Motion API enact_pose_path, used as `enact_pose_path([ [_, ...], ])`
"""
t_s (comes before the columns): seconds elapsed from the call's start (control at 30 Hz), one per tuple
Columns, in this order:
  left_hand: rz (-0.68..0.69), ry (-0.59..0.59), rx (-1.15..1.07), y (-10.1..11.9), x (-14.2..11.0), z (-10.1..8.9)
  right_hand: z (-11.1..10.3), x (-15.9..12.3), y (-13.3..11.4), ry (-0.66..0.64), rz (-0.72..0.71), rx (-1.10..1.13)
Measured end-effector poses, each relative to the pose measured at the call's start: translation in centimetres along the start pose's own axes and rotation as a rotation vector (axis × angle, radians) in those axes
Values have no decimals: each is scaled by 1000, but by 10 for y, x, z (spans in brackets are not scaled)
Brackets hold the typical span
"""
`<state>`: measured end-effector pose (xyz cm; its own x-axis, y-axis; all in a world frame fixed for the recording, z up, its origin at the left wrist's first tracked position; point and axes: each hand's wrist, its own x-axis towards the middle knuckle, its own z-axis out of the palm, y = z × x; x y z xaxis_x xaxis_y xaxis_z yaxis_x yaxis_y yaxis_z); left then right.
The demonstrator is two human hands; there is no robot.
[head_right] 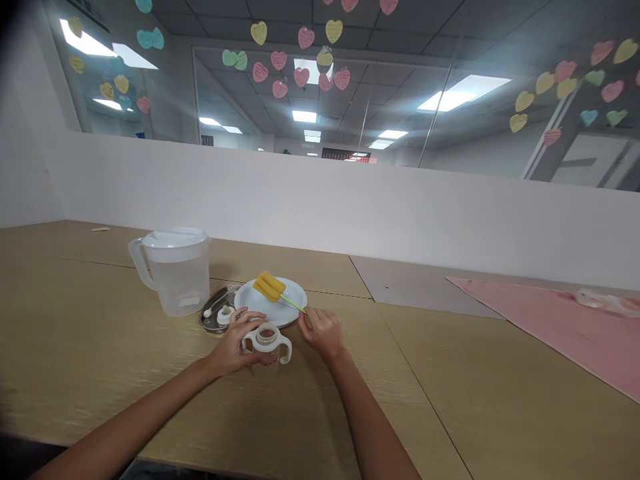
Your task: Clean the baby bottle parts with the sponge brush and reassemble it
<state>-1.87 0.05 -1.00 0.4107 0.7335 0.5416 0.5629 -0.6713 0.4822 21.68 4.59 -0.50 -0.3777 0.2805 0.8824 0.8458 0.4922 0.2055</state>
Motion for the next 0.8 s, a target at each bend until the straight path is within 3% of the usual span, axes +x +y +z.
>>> enact_pose_path([
  [0.17,45,128,-28,1,-2,4,0,1,-1,24,2,12],
  [0.33,201,476,-17,-1,-4,0,-3,4,-2,40,27,13],
  [0.47,167,699,-24,-8,-2,-10,-8,8,-2,95,78,57],
  [0.63,-17,822,-72,-23,4,-17,-17,14,-11,112,26,155],
  [0.8,-28,821,60,-36,7,-23,-20,17,-21,69,-150,155],
])
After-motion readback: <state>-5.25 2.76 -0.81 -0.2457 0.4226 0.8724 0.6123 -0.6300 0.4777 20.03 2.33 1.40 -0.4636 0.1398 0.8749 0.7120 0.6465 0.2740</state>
